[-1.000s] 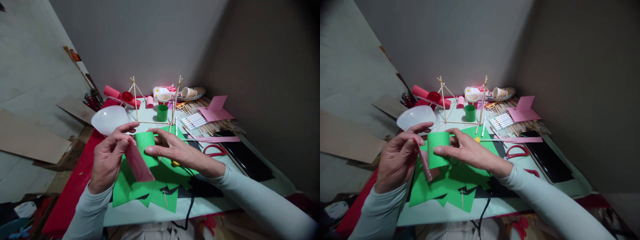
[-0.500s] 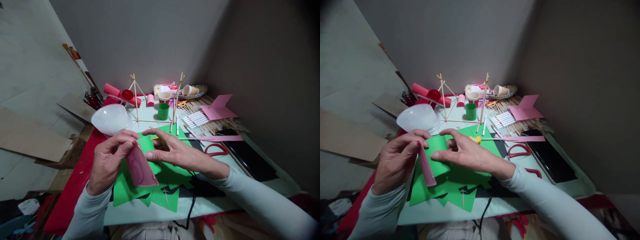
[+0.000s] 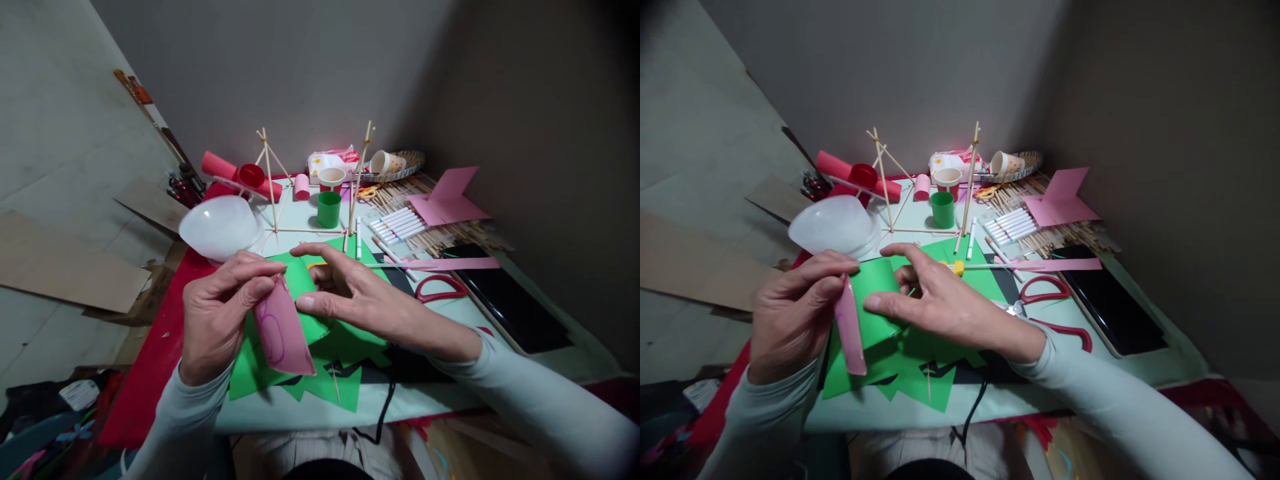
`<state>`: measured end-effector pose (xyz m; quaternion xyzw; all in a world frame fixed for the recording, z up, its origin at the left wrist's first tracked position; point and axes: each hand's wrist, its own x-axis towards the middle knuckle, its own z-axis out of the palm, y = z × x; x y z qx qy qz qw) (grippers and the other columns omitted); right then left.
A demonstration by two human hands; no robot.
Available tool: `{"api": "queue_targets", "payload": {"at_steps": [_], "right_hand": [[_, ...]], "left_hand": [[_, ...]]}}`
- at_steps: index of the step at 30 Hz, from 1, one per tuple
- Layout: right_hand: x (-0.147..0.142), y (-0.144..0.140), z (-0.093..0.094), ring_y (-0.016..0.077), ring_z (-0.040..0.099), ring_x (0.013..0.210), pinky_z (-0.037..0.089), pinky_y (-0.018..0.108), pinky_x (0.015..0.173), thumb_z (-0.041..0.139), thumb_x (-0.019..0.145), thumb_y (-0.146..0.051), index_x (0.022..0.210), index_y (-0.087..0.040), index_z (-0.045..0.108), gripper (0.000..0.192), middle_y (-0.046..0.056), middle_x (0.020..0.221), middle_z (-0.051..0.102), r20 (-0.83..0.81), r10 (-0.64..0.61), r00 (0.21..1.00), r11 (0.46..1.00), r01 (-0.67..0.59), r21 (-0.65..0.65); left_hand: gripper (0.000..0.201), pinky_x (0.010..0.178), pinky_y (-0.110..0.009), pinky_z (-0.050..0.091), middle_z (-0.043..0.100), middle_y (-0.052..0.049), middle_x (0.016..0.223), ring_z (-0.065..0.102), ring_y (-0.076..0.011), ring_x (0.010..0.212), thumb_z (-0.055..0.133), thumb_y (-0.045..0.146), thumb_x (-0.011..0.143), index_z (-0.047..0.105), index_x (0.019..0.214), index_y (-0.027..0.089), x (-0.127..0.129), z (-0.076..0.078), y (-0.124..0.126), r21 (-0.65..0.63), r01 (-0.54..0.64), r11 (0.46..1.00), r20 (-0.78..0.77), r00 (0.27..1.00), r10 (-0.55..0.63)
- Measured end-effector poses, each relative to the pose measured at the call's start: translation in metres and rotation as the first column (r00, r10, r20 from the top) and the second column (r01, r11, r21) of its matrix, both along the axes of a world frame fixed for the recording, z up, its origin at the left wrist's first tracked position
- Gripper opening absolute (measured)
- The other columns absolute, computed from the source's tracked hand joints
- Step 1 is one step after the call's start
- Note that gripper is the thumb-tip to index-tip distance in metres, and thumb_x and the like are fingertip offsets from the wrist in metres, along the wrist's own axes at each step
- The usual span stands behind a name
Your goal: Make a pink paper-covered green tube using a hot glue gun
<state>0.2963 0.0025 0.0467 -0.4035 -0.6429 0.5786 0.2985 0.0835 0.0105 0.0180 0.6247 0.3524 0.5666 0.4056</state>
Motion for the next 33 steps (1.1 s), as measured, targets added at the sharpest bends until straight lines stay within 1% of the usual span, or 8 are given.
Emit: {"api": "queue_targets", "payload": {"at_steps": [3,5,7,11,14,19,27,33], "right_hand": [[0.0012,-0.0003,-0.0015,0.0171,0.049,0.089,0.041,0.03,0.074,0.071,0.092,-0.052,0.143,-0.026,0.044,0.064,-0.002,0.092,0.046,0.018,-0.004,1.0,0.999,0.003,0.034],[0.0017,-0.0009,-0.0013,0.0171,0.05,0.088,0.042,0.03,0.074,0.07,0.092,-0.052,0.142,-0.026,0.044,0.062,-0.002,0.092,0.047,0.031,-0.006,1.0,0.999,0.005,0.038],[0.0021,-0.0016,-0.0006,0.0163,0.05,0.084,0.042,0.029,0.072,0.071,0.092,-0.052,0.144,-0.027,0.044,0.064,-0.002,0.091,0.047,0.039,-0.013,0.999,0.999,0.011,0.034],[0.0032,-0.0023,-0.0003,0.0166,0.049,0.083,0.042,0.028,0.07,0.071,0.092,-0.053,0.147,-0.026,0.043,0.067,-0.002,0.09,0.047,0.052,-0.013,0.999,1.0,0.012,0.028],[0.0043,-0.0018,-0.002,0.0166,0.05,0.085,0.042,0.029,0.071,0.071,0.092,-0.052,0.146,-0.027,0.044,0.066,-0.002,0.091,0.048,0.061,-0.011,0.998,0.999,0.009,0.045],[0.0064,-0.0013,-0.0038,0.0171,0.052,0.083,0.043,0.03,0.07,0.071,0.093,-0.053,0.146,-0.028,0.044,0.065,-0.002,0.089,0.049,0.089,-0.017,0.996,0.996,0.009,0.089],[0.009,-0.0027,-0.0029,0.0182,0.056,0.086,0.045,0.032,0.074,0.07,0.094,-0.054,0.146,-0.03,0.044,0.063,-0.001,0.092,0.052,0.133,-0.027,0.991,0.99,0.008,0.141],[0.0097,-0.0037,0.0002,0.0196,0.057,0.088,0.047,0.035,0.077,0.071,0.092,-0.055,0.145,-0.027,0.045,0.065,0.0,0.093,0.054,0.161,-0.062,0.985,0.981,0.031,0.193]], "left_hand": [[0.019,0.077,-0.022,0.05,0.076,0.001,0.093,0.065,-0.014,0.086,0.085,0.033,0.085,0.085,0.103,0.036,0.0005,0.0001,-0.0014,-0.12,-0.041,0.992,0.044,0.998,0.046],[0.024,0.074,-0.021,0.052,0.077,0.0,0.093,0.065,-0.0135,0.081,0.088,0.033,0.081,0.085,0.104,0.034,0.0013,0.0,-0.0019,-0.149,-0.049,0.988,0.07,0.996,0.06],[0.02,0.072,-0.021,0.053,0.078,0.0,0.092,0.066,-0.0131,0.078,0.088,0.031,0.081,0.085,0.101,0.032,0.0028,0.0001,-0.0023,-0.133,-0.054,0.99,0.079,0.995,0.065],[0.01,0.079,-0.022,0.054,0.078,0.002,0.092,0.069,-0.0141,0.085,0.086,0.026,0.084,0.083,0.092,0.03,0.0066,0.0011,-0.0039,-0.055,-0.07,0.996,0.077,0.994,0.074],[0.011,0.076,-0.021,0.053,0.078,0.003,0.091,0.068,-0.0131,0.082,0.086,0.025,0.084,0.082,0.093,0.03,0.0074,0.0024,-0.0049,-0.038,-0.08,0.996,0.049,0.995,0.082],[0.01,0.07,-0.019,0.052,0.078,0.003,0.086,0.068,-0.0104,0.075,0.084,0.027,0.087,0.083,0.096,0.03,0.0066,0.0041,-0.0052,-0.05,-0.099,0.994,-0.01,0.995,0.099],[0.012,0.074,-0.017,0.052,0.078,0.005,0.089,0.068,-0.0098,0.083,0.079,0.022,0.091,0.084,0.095,0.032,0.0072,0.006,-0.0057,-0.01,-0.091,0.996,-0.093,0.992,0.089],[0.011,0.078,-0.023,0.055,0.079,0.003,0.091,0.071,-0.014,0.089,0.079,0.02,0.09,0.083,0.093,0.03,0.0024,0.0031,-0.0017,0.056,-0.063,0.996,-0.144,0.987,0.07]]}}
